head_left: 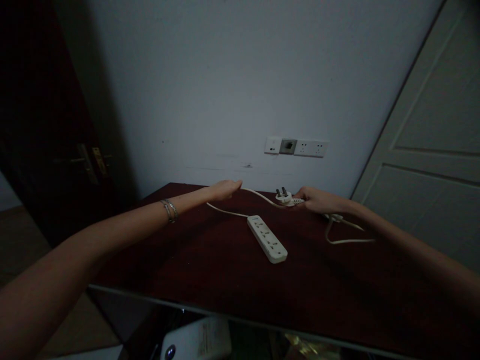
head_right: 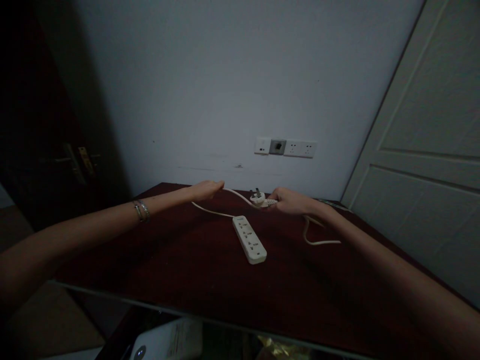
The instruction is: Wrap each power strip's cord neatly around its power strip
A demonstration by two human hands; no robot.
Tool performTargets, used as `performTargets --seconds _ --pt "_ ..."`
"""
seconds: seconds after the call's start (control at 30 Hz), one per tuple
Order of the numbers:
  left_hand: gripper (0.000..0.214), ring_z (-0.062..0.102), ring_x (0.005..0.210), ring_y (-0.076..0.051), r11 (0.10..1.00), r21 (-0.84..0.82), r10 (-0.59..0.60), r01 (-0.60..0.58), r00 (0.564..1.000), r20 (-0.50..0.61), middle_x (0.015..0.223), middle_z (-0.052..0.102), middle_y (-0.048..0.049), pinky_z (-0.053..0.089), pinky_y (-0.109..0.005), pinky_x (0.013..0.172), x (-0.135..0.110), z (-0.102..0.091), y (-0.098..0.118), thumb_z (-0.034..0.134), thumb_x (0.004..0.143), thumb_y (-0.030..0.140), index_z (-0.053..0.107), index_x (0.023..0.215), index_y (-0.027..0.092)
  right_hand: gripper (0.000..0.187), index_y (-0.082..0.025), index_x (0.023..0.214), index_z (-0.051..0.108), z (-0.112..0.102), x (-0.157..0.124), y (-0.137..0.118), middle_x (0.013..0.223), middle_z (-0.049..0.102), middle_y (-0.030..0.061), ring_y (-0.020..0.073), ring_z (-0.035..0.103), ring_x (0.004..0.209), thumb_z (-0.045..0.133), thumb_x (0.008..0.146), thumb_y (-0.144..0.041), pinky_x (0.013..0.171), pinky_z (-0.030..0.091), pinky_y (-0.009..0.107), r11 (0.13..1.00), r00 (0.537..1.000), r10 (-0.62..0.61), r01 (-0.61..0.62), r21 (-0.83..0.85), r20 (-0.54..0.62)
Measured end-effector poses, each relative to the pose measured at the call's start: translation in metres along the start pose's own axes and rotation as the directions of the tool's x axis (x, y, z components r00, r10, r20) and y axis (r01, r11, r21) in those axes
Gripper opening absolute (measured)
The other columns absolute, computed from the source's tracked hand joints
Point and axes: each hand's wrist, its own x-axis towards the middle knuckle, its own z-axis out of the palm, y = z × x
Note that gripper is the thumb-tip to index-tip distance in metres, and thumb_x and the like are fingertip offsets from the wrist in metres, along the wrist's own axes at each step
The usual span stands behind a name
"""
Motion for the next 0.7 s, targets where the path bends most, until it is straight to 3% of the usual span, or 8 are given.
performTargets --seconds 0.13,0.27,0.37,0.43,0.5,0.53,0.63,0.7 --pt "0.026 0.057 0.075 -0.021 0.998 0.055 0.013 -0.015 0.999 0.039 0.089 0.063 -0.0132 0.037 -0.029 0.063 0.002 0.005 0.004 0.044 0.082 0.019 0.051 0.107 0.016 0.021 -0.017 0.055 0.064 -0.008 0.007 0.010 0.049 0.053 -0.0008 0.0138 0.047 0.048 0.055 0.067 -0.031 0.046 0.036 0.026 0.998 0.987 -0.014 0.003 -0.069 -0.160" --pt "0.028 0.057 0.079 -0.022 0.998 0.057 -0.030 0.026 0.998 0.058 0.090 0.064 -0.0142 0.040 -0.031 0.069 -0.002 0.008 0.009 0.042 0.083 0.022 0.053 0.108 0.014 0.023 -0.016 0.062 0.069 -0.013 0.013 0.022 0.047 0.050 -0.0010 0.0142 0.046 0.049 0.055 0.067 -0.033 0.048 0.034 0.027 0.992 0.944 -0.046 0.006 -0.122 -0.327" --pt "0.040 0.053 0.097 -0.025 0.994 0.105 0.005 0.009 0.991 -0.136 0.106 0.060 -0.0162 0.040 -0.036 0.084 -0.007 0.001 0.017 0.045 0.077 0.015 0.048 0.117 0.011 0.026 -0.016 0.067 0.071 -0.013 0.018 0.028 0.048 0.049 -0.0008 0.0132 0.042 0.050 0.055 0.069 -0.036 0.048 0.031 0.026 0.992 0.909 -0.038 -0.017 -0.127 -0.415" --pt "0.046 0.046 0.109 -0.027 0.991 0.130 0.033 0.016 0.932 -0.361 0.117 0.054 -0.0171 0.035 -0.038 0.093 -0.011 -0.005 0.028 0.046 0.073 0.011 0.046 0.119 0.008 0.028 -0.016 0.070 0.072 -0.013 0.022 0.028 0.049 0.048 -0.0009 0.0126 0.040 0.050 0.055 0.069 -0.039 0.049 0.029 0.026 0.995 0.884 -0.026 -0.023 -0.099 -0.467" --pt "0.038 0.045 0.111 -0.027 0.994 0.105 0.011 0.043 0.881 -0.473 0.115 0.054 -0.0170 0.035 -0.037 0.095 -0.014 -0.006 0.047 0.044 0.075 0.012 0.049 0.112 0.009 0.032 -0.015 0.076 0.073 -0.012 0.025 0.026 0.048 0.044 -0.0016 0.0119 0.037 0.050 0.055 0.069 -0.041 0.050 0.027 0.026 0.999 0.863 -0.010 -0.014 -0.044 -0.505" --pt "0.032 0.047 0.109 -0.027 0.996 0.082 -0.004 0.047 0.892 -0.452 0.111 0.055 -0.0165 0.037 -0.038 0.093 -0.016 -0.003 0.057 0.043 0.076 0.015 0.051 0.108 0.010 0.034 -0.014 0.079 0.074 -0.012 0.026 0.025 0.047 0.042 -0.0023 0.0114 0.035 0.049 0.055 0.069 -0.041 0.050 0.027 0.026 1.000 0.856 0.000 -0.007 -0.013 -0.517" --pt "0.031 0.053 0.105 -0.030 0.991 -0.024 -0.131 0.129 0.964 -0.229 0.111 0.056 -0.0171 0.043 -0.040 0.083 -0.017 0.017 0.090 0.042 0.081 0.024 0.050 0.108 0.013 0.043 -0.010 0.089 0.073 -0.012 0.032 0.022 0.044 0.033 -0.0051 0.0096 0.028 0.045 0.054 0.070 -0.043 0.049 0.023 0.026 0.998 0.842 0.030 0.008 0.068 -0.539" --pt "0.040 0.056 0.101 -0.033 0.953 -0.116 -0.283 0.279 0.959 -0.020 0.112 0.057 -0.0195 0.044 -0.044 0.082 -0.014 0.037 0.107 0.042 0.083 0.036 0.048 0.114 0.012 0.045 -0.008 0.091 0.072 -0.011 0.035 0.021 0.043 0.031 -0.0058 0.0090 0.027 0.045 0.054 0.070 -0.043 0.049 0.022 0.026 0.995 0.828 0.028 0.031 0.095 -0.561"
